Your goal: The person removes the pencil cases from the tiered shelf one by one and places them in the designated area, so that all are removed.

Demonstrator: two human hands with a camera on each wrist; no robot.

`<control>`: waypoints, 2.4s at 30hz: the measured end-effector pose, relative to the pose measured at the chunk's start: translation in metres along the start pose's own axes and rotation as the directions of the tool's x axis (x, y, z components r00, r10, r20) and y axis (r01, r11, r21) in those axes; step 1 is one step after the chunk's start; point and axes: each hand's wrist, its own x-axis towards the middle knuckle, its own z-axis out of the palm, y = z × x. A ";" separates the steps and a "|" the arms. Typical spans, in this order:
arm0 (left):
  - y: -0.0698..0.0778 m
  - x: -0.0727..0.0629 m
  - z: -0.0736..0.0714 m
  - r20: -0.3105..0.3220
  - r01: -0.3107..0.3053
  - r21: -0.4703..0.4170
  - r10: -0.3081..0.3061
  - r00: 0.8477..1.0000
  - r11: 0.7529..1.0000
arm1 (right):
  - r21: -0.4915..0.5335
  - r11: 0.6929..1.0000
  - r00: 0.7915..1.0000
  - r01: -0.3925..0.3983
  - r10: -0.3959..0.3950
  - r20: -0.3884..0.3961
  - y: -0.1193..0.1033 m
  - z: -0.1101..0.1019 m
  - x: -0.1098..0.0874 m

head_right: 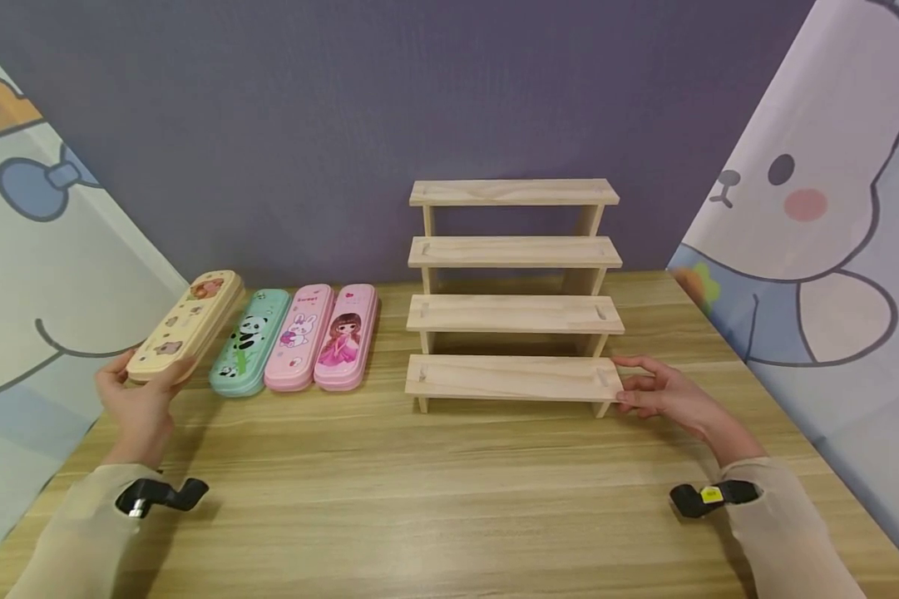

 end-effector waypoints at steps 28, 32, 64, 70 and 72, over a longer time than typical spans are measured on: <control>-0.010 0.008 -0.024 0.017 0.188 0.280 -0.200 0.980 0.942 | -0.014 1.000 1.000 -0.013 0.013 -0.005 -0.003 0.001 0.001; -0.011 0.011 -0.031 0.047 0.207 0.308 -0.232 0.972 0.929 | -0.012 1.000 1.000 -0.012 0.012 -0.003 -0.003 0.001 0.001; -0.010 0.019 -0.043 0.168 0.244 0.433 -0.344 0.924 0.868 | -0.035 0.999 1.000 -0.019 0.019 -0.022 0.002 -0.002 0.000; -0.008 0.020 -0.047 0.171 0.258 0.421 -0.355 0.919 0.870 | -0.021 1.000 1.000 -0.009 0.009 0.004 0.002 -0.001 0.003; -0.008 0.020 -0.049 0.174 0.264 0.412 -0.360 0.917 0.872 | -0.031 1.000 1.000 -0.002 0.003 0.021 0.002 -0.001 0.004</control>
